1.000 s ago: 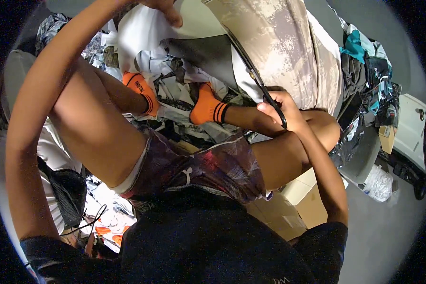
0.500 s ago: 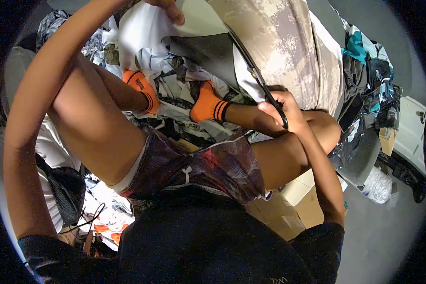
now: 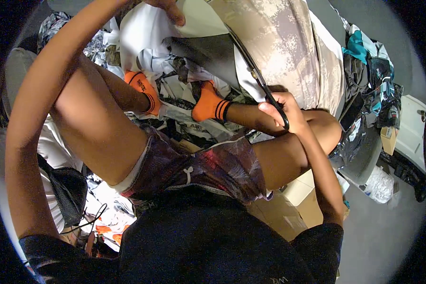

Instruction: The person cuts printed fabric pieces along marked lines using scissors, flattening and repositioning the material by hand between cuts.

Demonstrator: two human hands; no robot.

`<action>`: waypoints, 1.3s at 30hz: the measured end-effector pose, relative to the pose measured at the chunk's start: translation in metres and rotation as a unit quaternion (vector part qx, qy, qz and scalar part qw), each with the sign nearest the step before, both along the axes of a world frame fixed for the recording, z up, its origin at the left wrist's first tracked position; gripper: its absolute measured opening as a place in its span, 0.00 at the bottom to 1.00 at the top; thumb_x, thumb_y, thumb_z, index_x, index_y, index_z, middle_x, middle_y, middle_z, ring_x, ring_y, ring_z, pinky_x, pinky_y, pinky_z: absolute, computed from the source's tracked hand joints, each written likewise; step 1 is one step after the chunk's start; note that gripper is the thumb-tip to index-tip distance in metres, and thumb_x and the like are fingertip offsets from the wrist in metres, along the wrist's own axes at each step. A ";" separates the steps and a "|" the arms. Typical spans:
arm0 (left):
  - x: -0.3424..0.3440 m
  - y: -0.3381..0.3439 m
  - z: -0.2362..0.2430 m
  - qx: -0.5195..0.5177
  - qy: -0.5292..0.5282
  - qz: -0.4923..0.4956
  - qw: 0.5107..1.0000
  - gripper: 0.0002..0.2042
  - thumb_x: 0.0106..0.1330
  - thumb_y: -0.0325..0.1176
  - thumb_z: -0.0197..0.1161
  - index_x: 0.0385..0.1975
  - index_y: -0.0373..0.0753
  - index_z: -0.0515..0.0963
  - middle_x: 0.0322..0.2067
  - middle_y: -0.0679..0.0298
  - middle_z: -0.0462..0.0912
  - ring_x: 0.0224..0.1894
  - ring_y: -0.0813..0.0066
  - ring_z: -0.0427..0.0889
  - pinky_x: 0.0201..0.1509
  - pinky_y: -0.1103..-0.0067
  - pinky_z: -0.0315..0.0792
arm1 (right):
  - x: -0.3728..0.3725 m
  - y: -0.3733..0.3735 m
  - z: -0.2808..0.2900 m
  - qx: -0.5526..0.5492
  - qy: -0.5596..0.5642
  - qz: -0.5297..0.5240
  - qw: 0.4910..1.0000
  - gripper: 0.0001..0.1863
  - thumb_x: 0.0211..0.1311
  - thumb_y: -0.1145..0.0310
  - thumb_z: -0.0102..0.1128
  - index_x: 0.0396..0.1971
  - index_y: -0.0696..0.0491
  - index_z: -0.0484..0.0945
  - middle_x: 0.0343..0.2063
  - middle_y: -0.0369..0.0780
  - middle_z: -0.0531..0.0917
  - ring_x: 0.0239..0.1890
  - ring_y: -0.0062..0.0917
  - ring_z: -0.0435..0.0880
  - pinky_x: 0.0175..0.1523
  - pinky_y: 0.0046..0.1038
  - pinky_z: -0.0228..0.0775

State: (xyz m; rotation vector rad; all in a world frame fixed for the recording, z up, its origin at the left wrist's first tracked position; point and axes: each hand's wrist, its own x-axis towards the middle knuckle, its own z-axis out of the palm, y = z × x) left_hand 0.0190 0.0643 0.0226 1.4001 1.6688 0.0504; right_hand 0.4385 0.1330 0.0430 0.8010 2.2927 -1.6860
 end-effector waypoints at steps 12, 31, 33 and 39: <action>0.014 0.005 0.019 -0.001 0.073 -0.046 0.996 0.61 0.38 0.56 0.76 0.72 0.43 0.44 0.72 0.51 0.40 0.73 0.52 0.42 0.73 0.64 0.43 | 0.003 -0.001 -0.001 0.013 0.013 0.006 1.000 0.18 0.62 0.64 0.61 0.14 0.51 0.67 0.08 0.29 0.66 0.10 0.12 0.60 0.16 0.15 0.50; -0.010 0.000 -0.001 -0.046 0.014 -0.007 0.999 0.62 0.37 0.58 0.75 0.71 0.43 0.44 0.72 0.51 0.40 0.72 0.51 0.42 0.73 0.63 0.43 | -0.017 -0.003 -0.007 -0.009 0.003 0.017 1.000 0.19 0.62 0.59 0.60 0.16 0.52 0.69 0.10 0.31 0.68 0.10 0.14 0.64 0.17 0.15 0.55; -0.008 0.000 -0.002 0.024 0.047 -0.045 0.998 0.62 0.37 0.58 0.75 0.71 0.43 0.44 0.72 0.51 0.40 0.72 0.51 0.42 0.73 0.63 0.43 | -0.017 -0.003 -0.010 -0.009 0.009 0.019 1.000 0.19 0.62 0.58 0.59 0.16 0.52 0.69 0.10 0.32 0.69 0.11 0.14 0.64 0.17 0.15 0.56; 0.012 0.007 0.018 0.236 0.139 -0.163 0.948 0.62 0.36 0.59 0.75 0.71 0.42 0.44 0.72 0.51 0.40 0.72 0.51 0.42 0.73 0.63 0.43 | -0.004 0.003 -0.012 -0.035 -0.012 -0.004 0.999 0.20 0.63 0.57 0.57 0.16 0.52 0.69 0.11 0.32 0.70 0.11 0.15 0.65 0.17 0.15 0.58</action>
